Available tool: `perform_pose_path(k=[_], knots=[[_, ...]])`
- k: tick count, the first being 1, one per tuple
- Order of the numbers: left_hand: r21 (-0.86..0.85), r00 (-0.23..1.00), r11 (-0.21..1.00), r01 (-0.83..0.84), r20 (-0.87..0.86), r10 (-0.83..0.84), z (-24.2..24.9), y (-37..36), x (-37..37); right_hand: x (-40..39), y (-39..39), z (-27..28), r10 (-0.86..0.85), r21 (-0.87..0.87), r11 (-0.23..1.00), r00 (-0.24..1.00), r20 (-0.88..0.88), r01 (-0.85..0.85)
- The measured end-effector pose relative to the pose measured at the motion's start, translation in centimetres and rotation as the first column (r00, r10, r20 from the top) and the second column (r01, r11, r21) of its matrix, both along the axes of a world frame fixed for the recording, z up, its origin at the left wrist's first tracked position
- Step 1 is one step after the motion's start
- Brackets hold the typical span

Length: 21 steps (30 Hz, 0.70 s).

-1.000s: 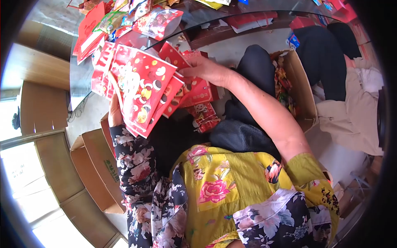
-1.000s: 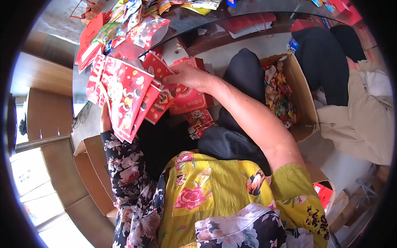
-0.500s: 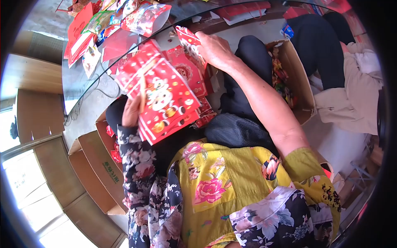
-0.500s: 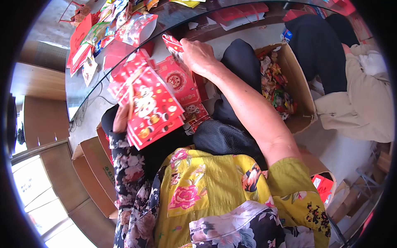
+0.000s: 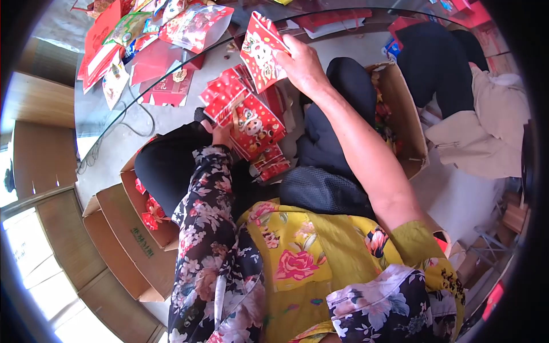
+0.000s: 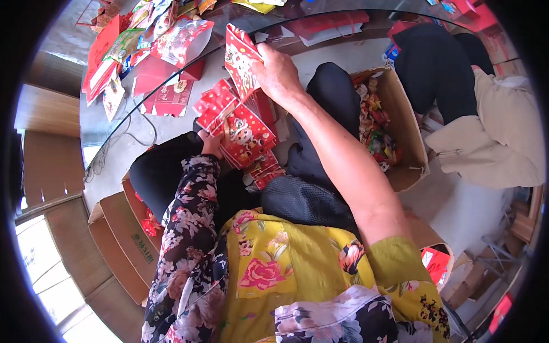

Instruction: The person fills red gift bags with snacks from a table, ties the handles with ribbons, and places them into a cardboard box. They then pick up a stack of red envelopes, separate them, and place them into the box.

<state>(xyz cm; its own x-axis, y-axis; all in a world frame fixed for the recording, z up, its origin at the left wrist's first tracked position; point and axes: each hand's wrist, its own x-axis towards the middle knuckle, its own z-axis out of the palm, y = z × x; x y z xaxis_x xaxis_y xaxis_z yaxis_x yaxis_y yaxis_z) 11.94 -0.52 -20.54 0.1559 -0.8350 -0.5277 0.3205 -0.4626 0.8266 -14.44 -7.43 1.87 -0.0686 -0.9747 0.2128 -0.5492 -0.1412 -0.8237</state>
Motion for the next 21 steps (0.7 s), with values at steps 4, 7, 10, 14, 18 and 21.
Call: perform_pose_path(k=[4, 7, 10, 14, 18, 21], knots=[[-0.215, 0.981, 0.965, 0.148, 0.159, -0.115, -2.9, 0.4, 1.4, 0.6, 0.5, 0.3, 0.057, 0.08, 0.995, 0.998, 0.003, -0.057], [-0.05, 0.975, 0.995, 0.082, 0.211, -0.07, -2.7, -2.3, 1.4, 0.8, 0.1, -0.3, 0.08, 0.064, 0.995, 0.997, -0.012, -0.079], [0.047, 0.896, 0.997, -0.063, 0.442, 0.036, -5.1, -4.4, 1.6, 1.1, 0.0, -0.8, 0.11, 0.057, 0.992, 0.994, -0.009, -0.11], [-0.018, 0.785, 0.974, -0.224, 0.589, 0.192, -14.3, -7.9, 5.3, 1.7, 0.1, -1.1, 0.137, 0.09, 0.987, 0.989, -0.053, -0.132], [0.037, 0.9, 0.899, -0.436, 0.039, 0.434, 6.8, -6.1, -0.6, 1.8, 0.3, -1.3, 0.174, 0.096, 0.981, 0.985, -0.02, -0.172], [-0.152, 0.96, 0.948, -0.281, -0.033, 0.279, 7.5, -6.8, 1.0, 1.8, 0.3, -1.5, 0.172, 0.097, 0.981, 0.985, -0.008, -0.17]])
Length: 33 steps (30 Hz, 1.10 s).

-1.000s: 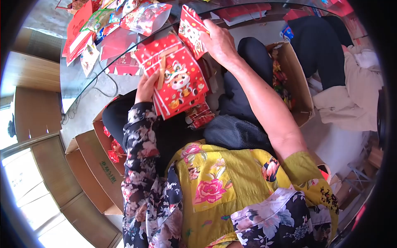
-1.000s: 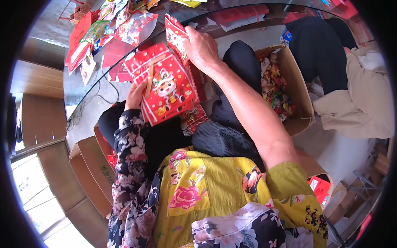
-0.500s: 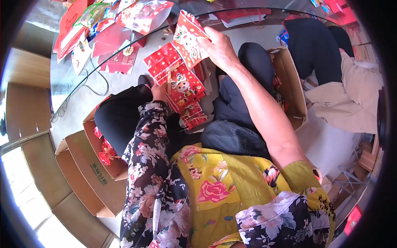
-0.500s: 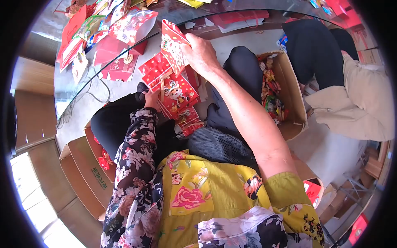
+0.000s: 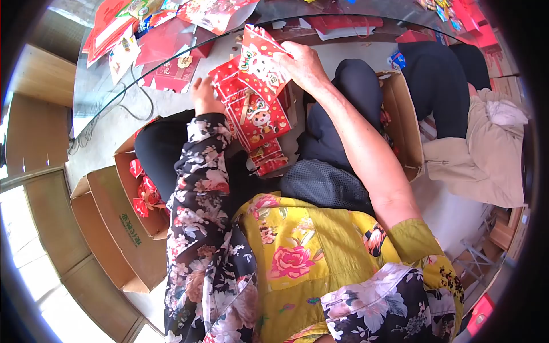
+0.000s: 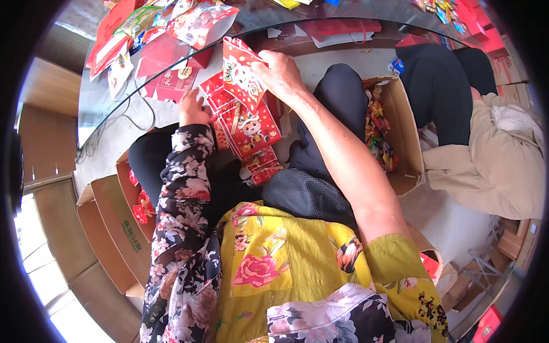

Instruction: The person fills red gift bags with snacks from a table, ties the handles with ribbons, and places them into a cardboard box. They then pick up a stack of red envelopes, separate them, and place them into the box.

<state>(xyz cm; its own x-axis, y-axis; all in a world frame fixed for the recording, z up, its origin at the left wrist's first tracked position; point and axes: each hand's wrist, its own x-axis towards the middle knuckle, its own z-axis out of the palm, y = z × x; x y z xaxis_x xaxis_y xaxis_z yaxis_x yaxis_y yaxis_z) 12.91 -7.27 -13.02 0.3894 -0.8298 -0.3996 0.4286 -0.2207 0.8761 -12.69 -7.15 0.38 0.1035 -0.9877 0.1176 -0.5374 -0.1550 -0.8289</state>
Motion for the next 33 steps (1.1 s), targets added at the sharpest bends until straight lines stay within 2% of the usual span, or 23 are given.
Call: perform_pose_path(k=[1, 3, 5, 7, 9, 11, 13, 15, 16, 17, 18, 19, 20, 23, 25, 27, 29, 33], knots=[[0.115, 0.996, 0.991, -0.068, -0.054, 0.075, 6.8, 0.7, -1.0, 0.0, -0.1, -0.1, -0.002, -0.004, 1.0, 1.0, 0.005, 0.002], [0.006, 0.988, 1.0, 0.027, -0.15, -0.025, 11.3, 2.3, -0.2, 0.0, -0.3, -0.3, 0.002, -0.004, 1.0, 1.0, 0.016, -0.002], [-0.221, 0.976, 0.951, 0.217, 0.066, -0.207, 15.7, 6.3, 0.7, -0.1, -0.2, -0.1, -0.012, 0.013, 1.0, 0.999, 0.038, 0.011], [-0.275, 0.977, 0.938, 0.21, 0.099, -0.189, 22.0, 10.7, 0.2, -0.4, -0.1, 0.3, -0.024, 0.002, 1.0, 1.0, -0.007, 0.024], [-0.271, 0.949, 0.926, 0.263, 0.244, -0.198, 24.8, 14.9, 0.1, -0.5, 0.0, 0.4, -0.028, -0.01, 1.0, 0.999, -0.047, 0.027], [-0.272, 0.915, 0.909, 0.316, 0.339, -0.217, 24.2, 17.7, 0.1, -0.7, 0.0, 0.3, -0.038, -0.026, 0.999, 0.996, 0.076, 0.04], [-0.141, 0.844, 0.908, 0.395, 0.445, -0.298, 22.5, 17.5, -1.3, -0.7, 0.3, 0.7, -0.033, -0.042, 0.998, 0.996, 0.088, 0.037], [-0.152, 0.797, 0.861, 0.486, 0.481, -0.365, 16.6, 14.7, -1.6, -0.5, 0.1, 1.1, -0.058, 0.028, 0.998, 0.998, 0.031, 0.057], [-0.114, 0.781, 0.871, 0.478, 0.509, -0.362, 12.9, 12.7, -1.6, -0.3, 0.1, 1.0, -0.063, 0.02, 0.998, 0.994, 0.089, 0.061], [-0.001, 0.665, 0.868, 0.497, 0.643, -0.38, 9.7, 10.6, -1.6, -0.1, 0.1, 1.0, -0.053, 0.016, 0.999, 0.995, 0.082, 0.052], [0.046, 0.637, 0.869, 0.493, 0.662, -0.396, 7.8, 8.8, -2.3, 0.2, 0.1, 1.0, -0.09, -0.024, 0.995, 0.986, 0.141, 0.095], [0.1, 0.501, 0.851, 0.516, 0.77, -0.395, 11.2, 7.7, -4.1, 0.4, 0.0, 1.0, -0.126, -0.06, 0.988, 0.971, 0.203, 0.141], [0.044, 0.4, 0.85, 0.524, 0.869, -0.292, 8.1, 5.5, -4.4, 0.2, -0.1, 1.0, -0.13, -0.05, 0.989, 0.976, 0.178, 0.14], [0.229, 0.115, 0.861, 0.455, 0.943, -0.312, 5.7, 2.0, -5.1, -0.3, -0.2, 1.2, -0.168, -0.021, 0.985, 0.978, 0.126, 0.172], [0.412, 0.029, 0.807, 0.422, 0.884, -0.466, 4.2, 1.0, -4.5, -0.6, 0.1, 1.3, -0.166, -0.035, 0.985, 0.978, 0.125, 0.172], [0.494, -0.02, 0.77, 0.404, 0.846, -0.532, 2.7, 0.4, -3.3, -0.7, 0.1, 1.0, -0.17, -0.008, 0.985, 0.969, 0.181, 0.174], [0.527, -0.037, 0.768, 0.365, 0.832, -0.554, 1.8, 0.1, -2.8, -0.9, -0.1, 0.8, -0.165, -0.002, 0.986, 0.975, 0.149, 0.167], [0.55, -0.02, 0.762, 0.342, 0.815, -0.579, 1.2, -0.3, -3.0, -0.7, -0.2, 0.4, -0.168, 0.043, 0.986, 0.958, 0.232, 0.162]])
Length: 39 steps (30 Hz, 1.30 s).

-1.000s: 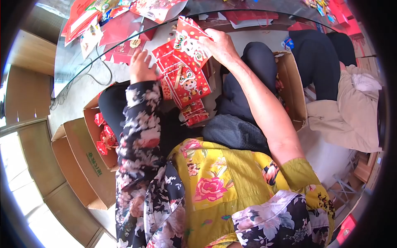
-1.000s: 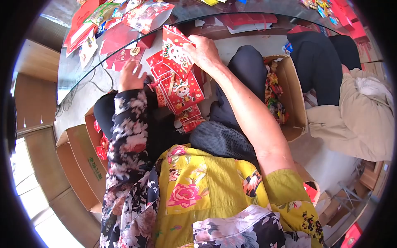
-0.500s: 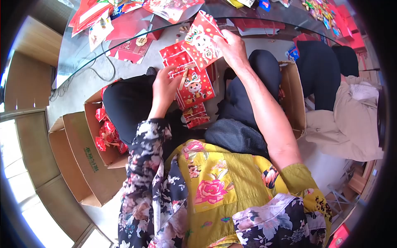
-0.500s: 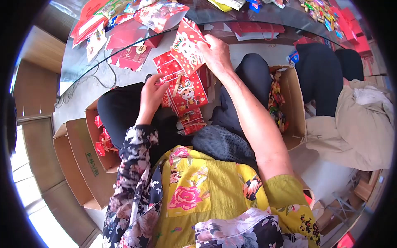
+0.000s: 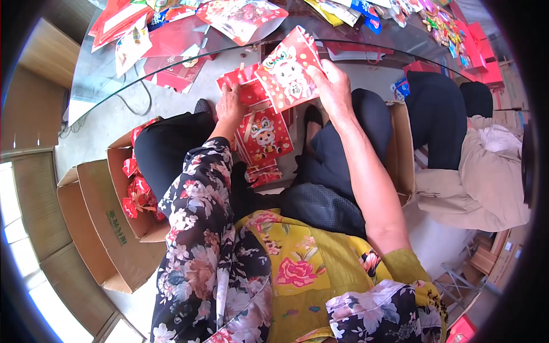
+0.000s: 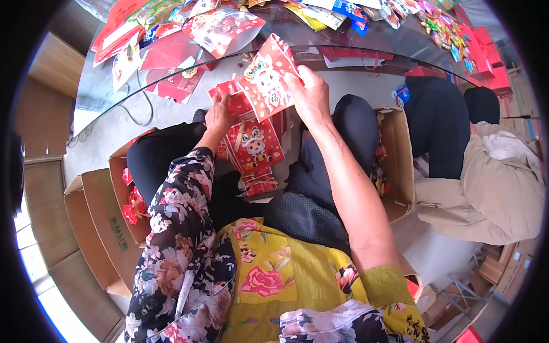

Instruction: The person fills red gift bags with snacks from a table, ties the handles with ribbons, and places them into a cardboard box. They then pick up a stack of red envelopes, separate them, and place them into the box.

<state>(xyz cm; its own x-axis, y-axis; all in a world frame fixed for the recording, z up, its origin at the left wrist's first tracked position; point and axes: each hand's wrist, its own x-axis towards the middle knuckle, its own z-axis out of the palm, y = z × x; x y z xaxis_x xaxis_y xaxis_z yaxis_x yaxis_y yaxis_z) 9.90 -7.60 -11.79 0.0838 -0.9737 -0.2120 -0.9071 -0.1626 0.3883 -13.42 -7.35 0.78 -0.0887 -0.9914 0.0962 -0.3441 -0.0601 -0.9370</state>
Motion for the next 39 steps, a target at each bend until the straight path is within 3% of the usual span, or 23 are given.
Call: perform_pose_path(k=[8, 12, 16, 22, 24, 26, 28, 29, 30, 32, 33, 35, 39], knots=[[-0.032, 0.997, 0.999, 0.027, 0.079, -0.025, -2.8, -1.4, 1.0, 0.6, 0.2, 0.5, 0.0, 0.071, 0.997, 1.0, 0.024, -0.002], [-0.03, 1.0, 1.0, -0.001, -0.014, 0.0, -2.6, -3.0, 1.8, 0.2, 0.1, 0.1, -0.009, 0.057, 0.998, 1.0, -0.021, 0.01], [0.148, 0.901, 0.958, -0.246, -0.33, 0.282, -2.0, -6.4, 3.2, 0.4, 0.1, 0.1, 0.021, 0.044, 0.999, 1.0, -0.006, -0.02], [0.239, 0.841, 0.888, -0.394, -0.296, 0.453, -5.2, -5.8, 5.7, 0.6, 0.2, 0.1, 0.022, 0.039, 0.999, 1.0, -0.005, -0.022], [0.449, 0.67, 0.717, -0.533, -0.293, 0.682, -7.4, -5.5, 5.9, 0.7, 0.3, 0.4, 0.02, 0.047, 0.999, 1.0, -0.014, -0.02], [0.436, 0.704, 0.732, -0.523, -0.262, 0.66, -7.1, -4.6, 5.7, 0.7, 0.2, 0.3, 0.019, 0.056, 0.998, 1.0, -0.022, -0.018], [0.19, 0.777, 0.816, -0.547, -0.247, 0.578, -4.1, -3.3, 4.7, 0.5, 0.1, 0.0, 0.027, 0.071, 0.997, 0.999, -0.021, -0.025], [0.044, 0.765, 0.778, -0.626, -0.158, 0.624, -5.7, -3.2, 4.3, 0.5, 0.1, 0.0, 0.027, 0.072, 0.997, 0.999, -0.02, -0.025], [0.043, 0.766, 0.779, -0.626, -0.157, 0.624, -6.2, -3.0, 4.1, 0.6, 0.1, 0.1, 0.031, 0.068, 0.997, 0.999, -0.009, -0.03], [-0.229, 0.782, 0.754, -0.616, -0.062, 0.62, -6.7, -2.6, 3.9, 0.7, 0.1, 0.2, 0.033, 0.064, 0.997, 0.999, 0.005, -0.033], [-0.23, 0.784, 0.756, -0.613, -0.061, 0.618, -6.7, -2.7, 4.2, 0.8, 0.1, 0.3, 0.026, 0.075, 0.997, 1.0, 0.012, -0.027], [0.163, 0.643, 0.731, -0.663, -0.376, 0.667, -6.3, -3.0, 4.9, 0.8, 0.2, 0.5, 0.016, 0.088, 0.996, 1.0, 0.018, -0.018], [0.176, 0.694, 0.778, -0.603, -0.365, 0.621, -2.0, -1.9, 2.8, 1.0, 0.1, 0.5, 0.032, 0.105, 0.994, 0.999, -0.005, -0.031]])
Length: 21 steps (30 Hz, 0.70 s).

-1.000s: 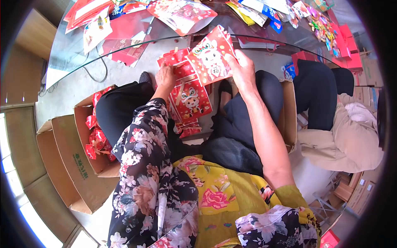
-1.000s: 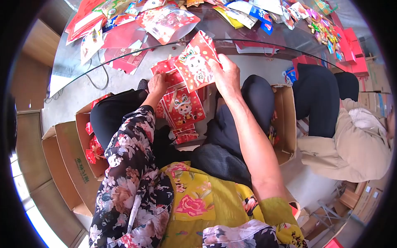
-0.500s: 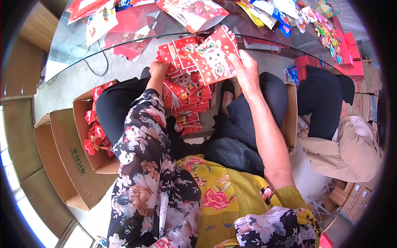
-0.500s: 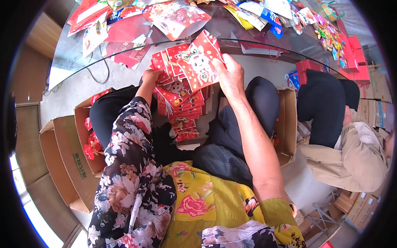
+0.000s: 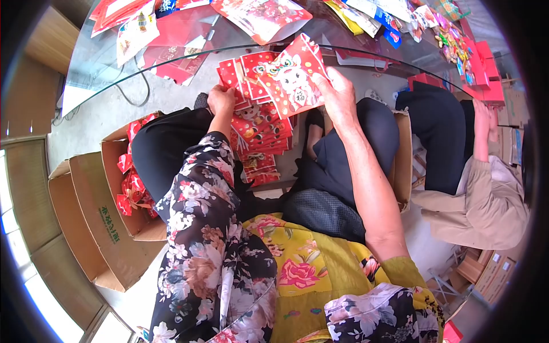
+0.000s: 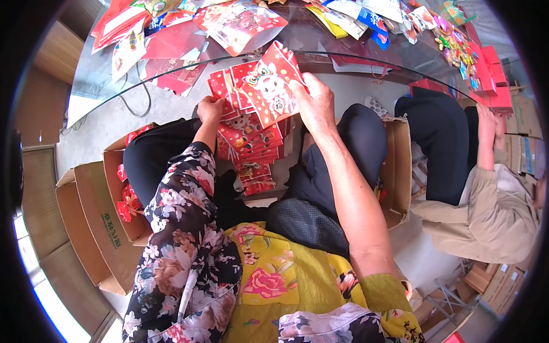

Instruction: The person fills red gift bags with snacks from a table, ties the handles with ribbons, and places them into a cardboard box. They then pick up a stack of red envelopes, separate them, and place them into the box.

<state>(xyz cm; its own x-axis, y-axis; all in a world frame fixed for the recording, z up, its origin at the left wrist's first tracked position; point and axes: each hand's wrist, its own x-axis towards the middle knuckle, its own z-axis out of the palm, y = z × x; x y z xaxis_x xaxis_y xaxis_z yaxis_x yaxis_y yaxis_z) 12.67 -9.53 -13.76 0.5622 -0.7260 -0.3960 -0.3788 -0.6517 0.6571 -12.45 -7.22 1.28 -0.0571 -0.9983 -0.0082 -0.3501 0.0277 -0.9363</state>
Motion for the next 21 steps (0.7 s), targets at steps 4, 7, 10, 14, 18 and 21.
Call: perform_pose_path(k=[4, 7, 10, 14, 18, 21], knots=[[0.019, 0.999, 0.999, 0.037, 0.021, -0.037, -1.1, -0.5, -0.6, -0.4, -0.4, -1.1, 0.029, 0.034, 0.999, 0.999, -0.017, -0.028], [-0.046, 0.995, 0.998, -0.049, 0.085, 0.053, -1.0, -0.7, -0.9, 0.1, -0.3, -1.2, 0.012, -0.023, 1.0, 1.0, 0.02, -0.011], [-0.136, 0.983, 0.978, -0.16, 0.064, 0.17, -1.1, -2.4, -0.4, 0.3, -0.2, -1.2, 0.014, -0.036, 0.999, 0.999, -0.029, -0.015], [-0.289, 0.911, 0.913, -0.288, -0.376, 0.169, -0.6, -4.8, 0.9, -0.2, -1.1, -3.6, 0.173, 0.012, 0.985, 0.978, -0.113, -0.173], [-0.132, 0.634, 0.975, -0.179, -0.774, 0.011, 9.2, -1.7, -0.3, 0.6, 0.2, -1.4, 0.295, 0.091, 0.955, 0.933, -0.208, -0.282], [-0.295, 0.68, 0.955, 0.001, -0.7, -0.217, 14.4, 1.1, -0.9, 0.9, 0.8, -0.8, 0.322, -0.026, 0.94, 0.912, -0.255, -0.339]])
